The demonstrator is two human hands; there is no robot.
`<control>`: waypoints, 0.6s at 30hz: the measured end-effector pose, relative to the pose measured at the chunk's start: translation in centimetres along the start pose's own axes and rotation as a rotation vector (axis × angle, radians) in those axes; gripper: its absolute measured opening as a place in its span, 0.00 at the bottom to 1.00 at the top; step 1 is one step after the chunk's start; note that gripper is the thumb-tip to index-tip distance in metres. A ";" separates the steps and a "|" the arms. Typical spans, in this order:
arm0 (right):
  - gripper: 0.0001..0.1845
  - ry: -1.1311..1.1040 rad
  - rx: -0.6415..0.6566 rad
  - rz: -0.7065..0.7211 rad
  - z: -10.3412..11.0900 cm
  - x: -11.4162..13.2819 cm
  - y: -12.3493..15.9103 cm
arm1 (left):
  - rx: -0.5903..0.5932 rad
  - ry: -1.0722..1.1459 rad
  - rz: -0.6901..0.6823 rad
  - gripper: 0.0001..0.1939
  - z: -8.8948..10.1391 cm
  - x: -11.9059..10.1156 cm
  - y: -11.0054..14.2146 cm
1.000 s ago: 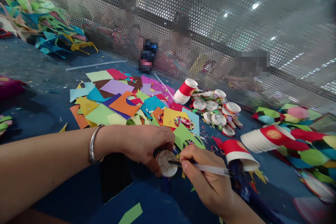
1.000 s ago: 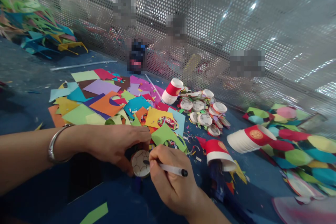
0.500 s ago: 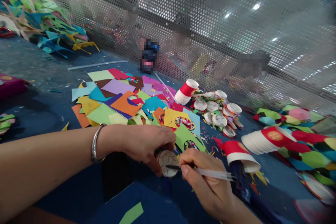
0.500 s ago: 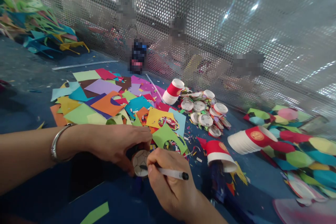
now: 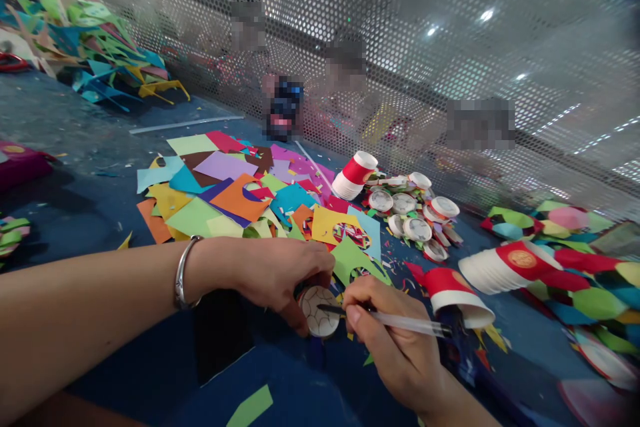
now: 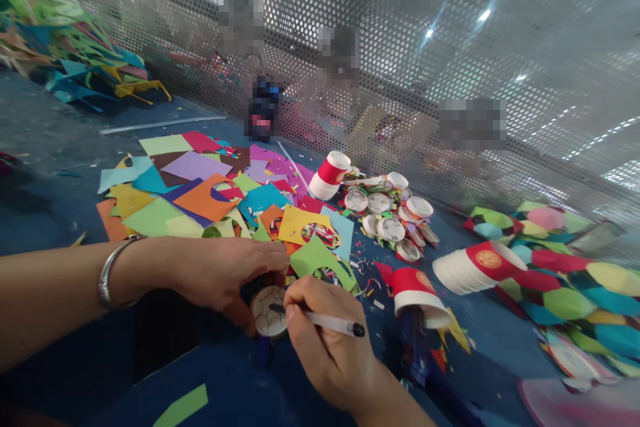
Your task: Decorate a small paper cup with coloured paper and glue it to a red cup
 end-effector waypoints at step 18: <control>0.09 0.004 0.014 0.008 -0.2 0.0 -0.3 | -0.002 -0.001 -0.031 0.23 0.0 -0.1 0.0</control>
Point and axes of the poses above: each hand's wrist, its own y-axis away from the middle knuckle, its own z-axis out of the back of the hand, x = y × z, the point moved 5 cm from there along -y, towards the middle knuckle, and after that the axes turned 15 degrees about -x, right-handed, at the moved point
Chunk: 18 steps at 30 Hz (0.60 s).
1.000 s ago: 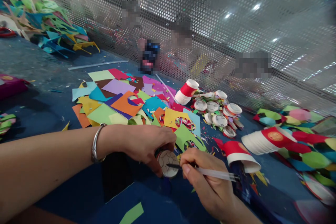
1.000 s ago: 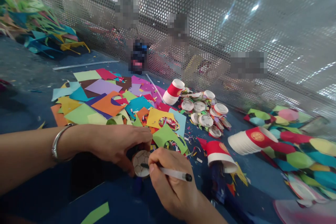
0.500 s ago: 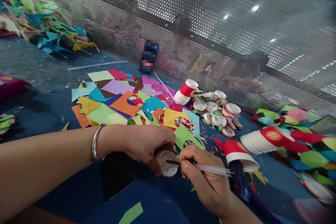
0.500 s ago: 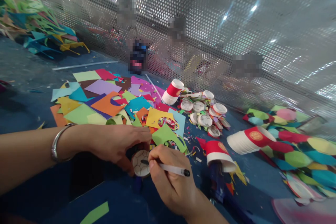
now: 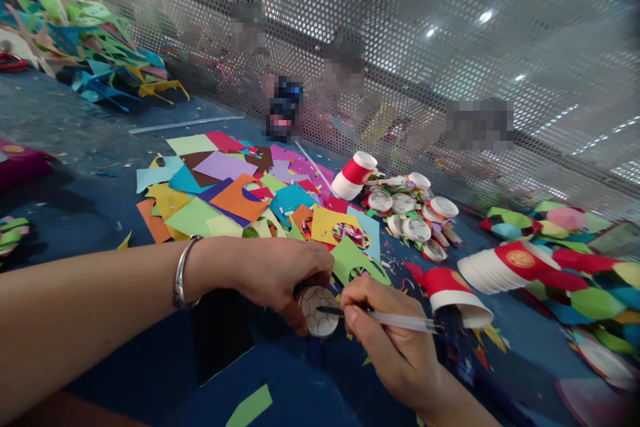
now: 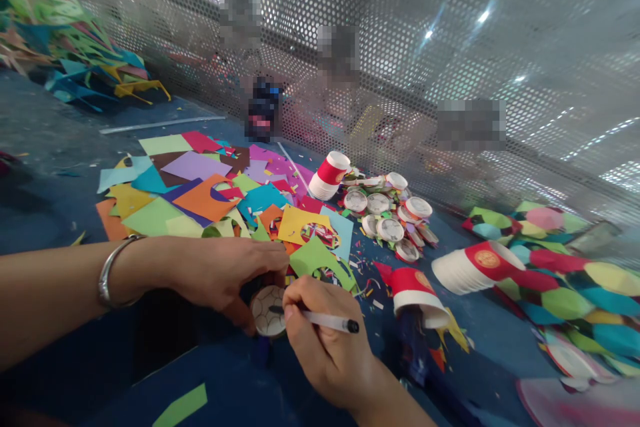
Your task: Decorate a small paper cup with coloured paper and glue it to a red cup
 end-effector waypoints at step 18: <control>0.09 0.033 -0.001 0.029 -0.1 0.6 -0.1 | 0.004 0.006 0.002 0.25 -0.1 0.2 -0.1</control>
Point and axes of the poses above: each hand's wrist, its own y-axis away from the middle knuckle, its own z-axis out of the back of the hand, x = y × z, the point moved 5 cm from there along -y, towards the middle knuckle, and after that the axes turned 15 degrees about -x, right-handed, at the moved point
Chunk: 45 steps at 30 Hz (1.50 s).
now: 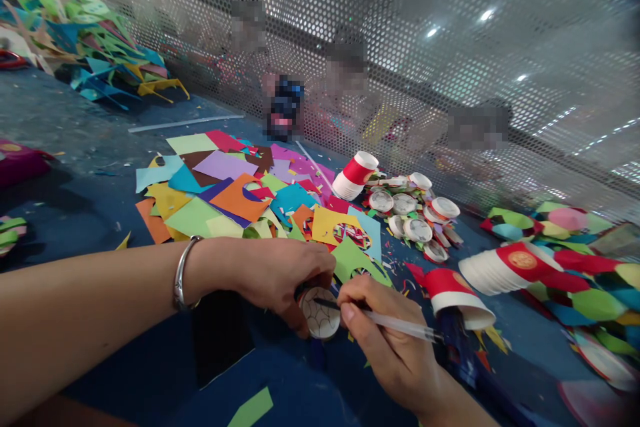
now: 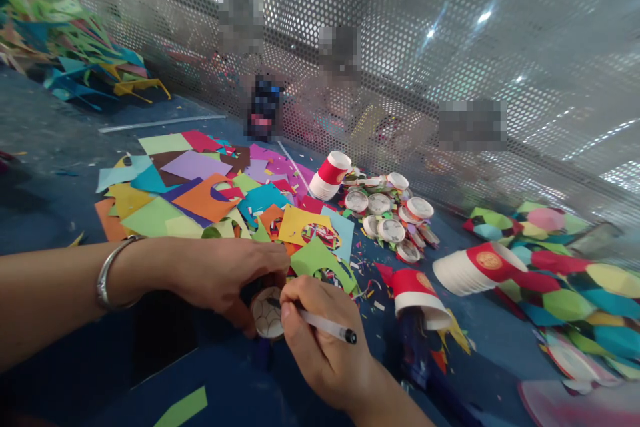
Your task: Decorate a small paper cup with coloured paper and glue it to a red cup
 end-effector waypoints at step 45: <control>0.11 -0.007 -0.024 -0.123 0.9 -1.9 0.5 | 0.005 -0.035 0.017 0.27 0.1 -0.3 0.0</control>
Point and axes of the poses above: each hand's wrist, its own y-axis away from the middle knuckle, its own z-axis out of the back of the hand, x = y × z, the point moved 5 cm from there along -y, towards the middle knuckle, and after that the axes turned 15 degrees about -x, right-handed, at the moved point
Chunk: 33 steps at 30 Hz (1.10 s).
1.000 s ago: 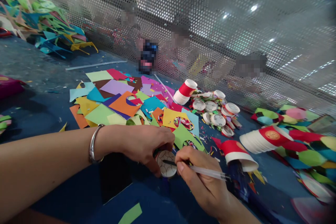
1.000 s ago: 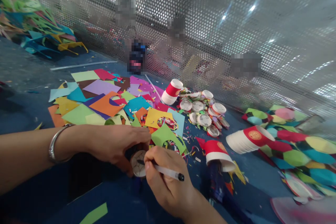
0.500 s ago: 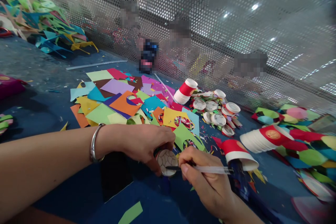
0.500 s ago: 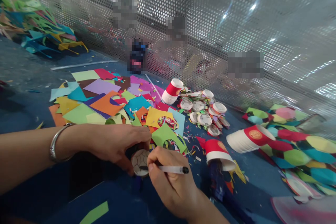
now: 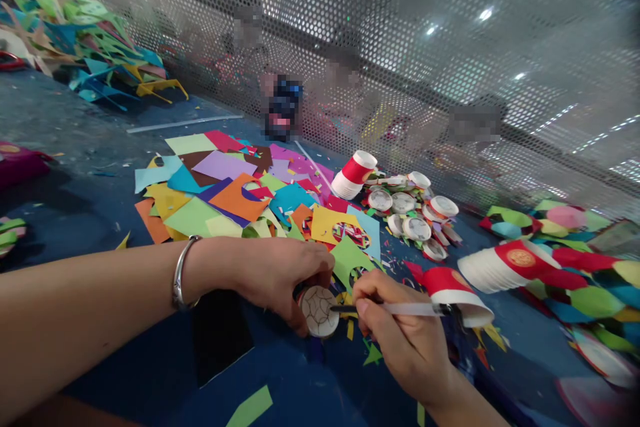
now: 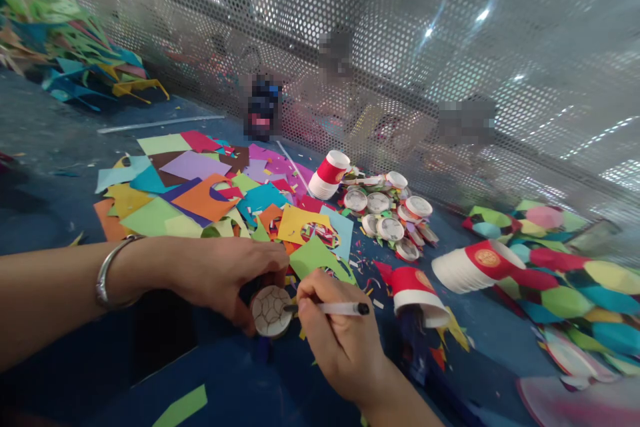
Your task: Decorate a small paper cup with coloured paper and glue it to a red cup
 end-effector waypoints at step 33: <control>0.10 -0.036 0.048 0.040 -1.4 1.2 0.2 | -0.014 0.040 -0.031 0.24 -0.4 0.4 0.0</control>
Point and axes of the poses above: each hand's wrist, its own y-axis away from the middle knuckle, its own z-axis out of the back of the hand, x = y × z, the point moved 5 cm from there along -y, towards the middle knuckle, and after that the axes turned 15 degrees about -x, right-handed, at the moved point
